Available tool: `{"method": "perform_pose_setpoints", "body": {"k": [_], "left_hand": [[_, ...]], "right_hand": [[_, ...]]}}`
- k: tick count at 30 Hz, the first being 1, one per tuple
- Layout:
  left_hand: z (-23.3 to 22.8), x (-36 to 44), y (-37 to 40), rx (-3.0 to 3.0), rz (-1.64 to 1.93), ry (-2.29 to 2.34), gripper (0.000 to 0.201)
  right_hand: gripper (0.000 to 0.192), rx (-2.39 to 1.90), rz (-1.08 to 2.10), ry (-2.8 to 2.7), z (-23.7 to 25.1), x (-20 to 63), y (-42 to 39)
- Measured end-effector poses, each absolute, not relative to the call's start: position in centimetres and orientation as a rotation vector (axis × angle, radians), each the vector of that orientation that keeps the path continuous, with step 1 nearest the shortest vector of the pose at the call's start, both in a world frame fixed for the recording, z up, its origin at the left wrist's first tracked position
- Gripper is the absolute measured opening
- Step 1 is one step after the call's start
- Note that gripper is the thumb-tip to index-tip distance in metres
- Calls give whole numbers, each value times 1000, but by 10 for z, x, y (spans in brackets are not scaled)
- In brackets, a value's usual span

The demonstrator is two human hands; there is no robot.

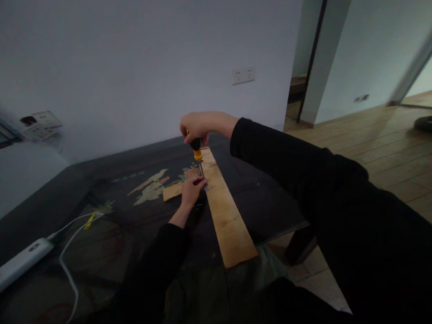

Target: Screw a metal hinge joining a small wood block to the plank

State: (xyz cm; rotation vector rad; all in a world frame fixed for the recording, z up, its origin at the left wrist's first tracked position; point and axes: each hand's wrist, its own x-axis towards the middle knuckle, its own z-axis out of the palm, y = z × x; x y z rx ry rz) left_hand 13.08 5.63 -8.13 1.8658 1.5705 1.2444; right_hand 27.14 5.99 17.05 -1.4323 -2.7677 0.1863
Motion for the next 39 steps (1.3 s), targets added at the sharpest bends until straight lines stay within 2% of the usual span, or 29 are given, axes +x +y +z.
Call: {"method": "perform_pose_setpoints", "body": {"k": [3, 5, 7, 11, 13, 17, 22, 25, 29, 31, 34, 39], "left_hand": [[-81, 131, 56, 1867, 1236, 1571, 8], [-80, 132, 56, 1860, 1233, 1573, 8], [-78, 132, 55, 1861, 1235, 1575, 9], [-78, 132, 55, 1866, 1247, 1583, 9], [-78, 131, 54, 1865, 1248, 1584, 9], [-79, 131, 55, 1878, 1251, 1574, 8], [-78, 132, 56, 1889, 1235, 1580, 6], [-78, 132, 56, 1885, 1234, 1572, 5], [-80, 131, 57, 1874, 1248, 1567, 6], [-82, 130, 58, 1875, 1245, 1567, 6], [-84, 130, 59, 1883, 1240, 1570, 6], [-81, 131, 58, 1884, 1238, 1575, 7]], "right_hand": [[52, -1544, -342, -2589, 165, 262, 61], [59, -1548, -473, -2536, 165, 261, 61], [57, -1535, -358, -2626, 170, 264, 61], [47, -1522, 66, -2875, 188, 271, 59], [41, -1538, 135, -2904, 194, 271, 59], [37, -1562, -130, -2858, 188, 262, 57], [54, -1573, -586, -2602, 171, 252, 55], [55, -1548, -522, -2659, 172, 254, 55], [45, -1462, -269, -2898, 183, 259, 58], [39, -1446, -244, -2926, 185, 258, 57], [35, -1487, -377, -2819, 179, 254, 54], [51, -1548, -618, -2600, 165, 249, 44]]}}
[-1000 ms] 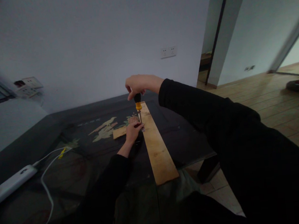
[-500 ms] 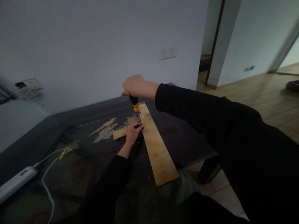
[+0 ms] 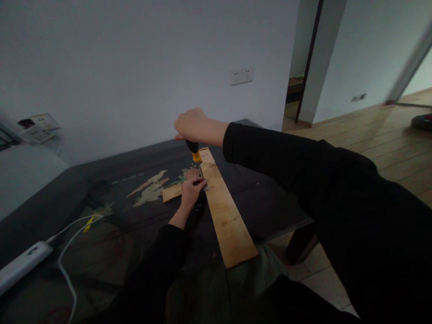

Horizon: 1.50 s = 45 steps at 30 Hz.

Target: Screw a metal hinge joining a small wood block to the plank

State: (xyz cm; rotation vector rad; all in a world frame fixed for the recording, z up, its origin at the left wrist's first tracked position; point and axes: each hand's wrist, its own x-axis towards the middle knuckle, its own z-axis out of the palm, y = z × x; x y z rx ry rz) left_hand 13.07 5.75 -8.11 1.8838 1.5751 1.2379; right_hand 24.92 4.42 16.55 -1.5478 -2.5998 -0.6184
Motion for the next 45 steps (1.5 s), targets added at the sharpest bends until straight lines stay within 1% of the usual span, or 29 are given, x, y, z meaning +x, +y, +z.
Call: {"method": "perform_pose_setpoints", "body": {"k": [3, 8, 10, 13, 17, 19, 21, 24, 27, 29, 33, 36, 39, 42, 45], "left_hand": [[-79, 131, 56, 1890, 1234, 1578, 6], [-80, 129, 56, 1901, 1225, 1572, 5], [-81, 129, 57, 1910, 1224, 1574, 5], [-80, 130, 56, 1904, 1213, 1572, 6], [-78, 131, 55, 1891, 1207, 1576, 6], [-77, 131, 54, 1887, 1218, 1575, 6], [-77, 131, 54, 1886, 1225, 1579, 6], [-77, 131, 54, 1883, 1226, 1584, 6], [-78, 130, 55, 1882, 1225, 1574, 7], [-80, 129, 55, 1887, 1230, 1568, 6], [-81, 129, 57, 1898, 1237, 1555, 4], [-81, 130, 57, 1897, 1236, 1548, 5], [-80, 131, 56, 1896, 1243, 1554, 6], [-80, 131, 57, 1901, 1241, 1566, 6], [-80, 130, 57, 1901, 1237, 1562, 5]], "right_hand": [[54, -1519, -581, -2583, 166, 251, 43], [45, -1445, -309, -2779, 180, 254, 47], [40, -1421, -262, -2844, 183, 254, 48], [35, -1467, -335, -2806, 180, 252, 46], [38, -1550, -572, -2630, 169, 249, 41], [39, -1570, -629, -2583, 167, 249, 39], [42, -1574, -615, -2577, 168, 250, 38], [46, -1534, -494, -2667, 176, 255, 39], [41, -1469, -347, -2823, 185, 259, 40], [36, -1451, -311, -2858, 186, 258, 40], [35, -1503, -457, -2741, 179, 252, 37], [37, -1552, -601, -2656, 171, 248, 38], [40, -1535, -676, -2603, 166, 248, 41], [45, -1499, -640, -2603, 167, 250, 44], [45, -1454, -462, -2742, 174, 253, 44]]}}
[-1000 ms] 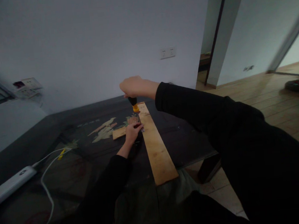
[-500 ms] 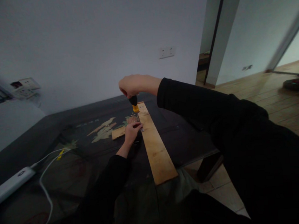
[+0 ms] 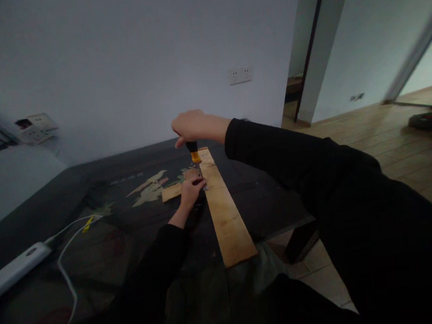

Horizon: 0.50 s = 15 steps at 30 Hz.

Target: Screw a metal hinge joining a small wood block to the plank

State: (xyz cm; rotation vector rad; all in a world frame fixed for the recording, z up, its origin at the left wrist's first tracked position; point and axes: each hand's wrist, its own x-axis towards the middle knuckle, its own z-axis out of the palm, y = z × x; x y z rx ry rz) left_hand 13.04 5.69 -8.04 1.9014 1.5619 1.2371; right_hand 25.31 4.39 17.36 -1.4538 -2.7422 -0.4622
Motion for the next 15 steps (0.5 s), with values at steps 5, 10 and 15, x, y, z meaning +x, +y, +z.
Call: {"method": "perform_pose_setpoints", "body": {"k": [5, 10, 15], "left_hand": [[-82, 129, 56, 1911, 1237, 1566, 5], [-81, 130, 56, 1906, 1236, 1569, 6], [-81, 131, 57, 1901, 1228, 1573, 7]], "right_hand": [[36, -1414, -317, -2878, 181, 253, 42], [38, -1472, -575, -2729, 170, 247, 41], [50, -1487, -609, -2649, 169, 247, 45]]}}
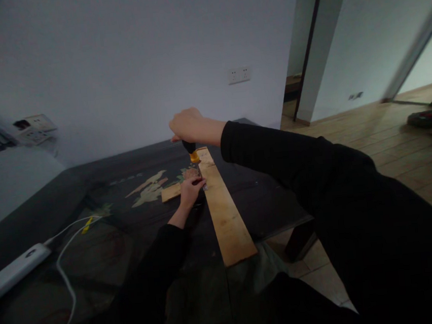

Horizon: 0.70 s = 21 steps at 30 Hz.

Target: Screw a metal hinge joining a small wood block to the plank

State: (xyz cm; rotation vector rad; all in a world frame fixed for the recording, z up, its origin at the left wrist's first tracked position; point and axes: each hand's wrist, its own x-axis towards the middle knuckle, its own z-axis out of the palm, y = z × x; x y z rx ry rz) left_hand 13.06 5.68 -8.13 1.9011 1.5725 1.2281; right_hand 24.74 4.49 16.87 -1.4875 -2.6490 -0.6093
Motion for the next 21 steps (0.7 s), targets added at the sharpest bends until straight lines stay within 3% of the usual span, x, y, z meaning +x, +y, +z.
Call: {"method": "perform_pose_setpoints", "body": {"k": [6, 13, 21], "left_hand": [[-79, 131, 55, 1895, 1211, 1579, 9], [-83, 131, 58, 1891, 1222, 1551, 8], [-85, 130, 60, 1857, 1227, 1535, 10]], "right_hand": [[42, -1394, -309, -2859, 186, 253, 43], [34, -1465, -569, -2711, 176, 246, 32], [45, -1446, -601, -2643, 167, 244, 37]]}}
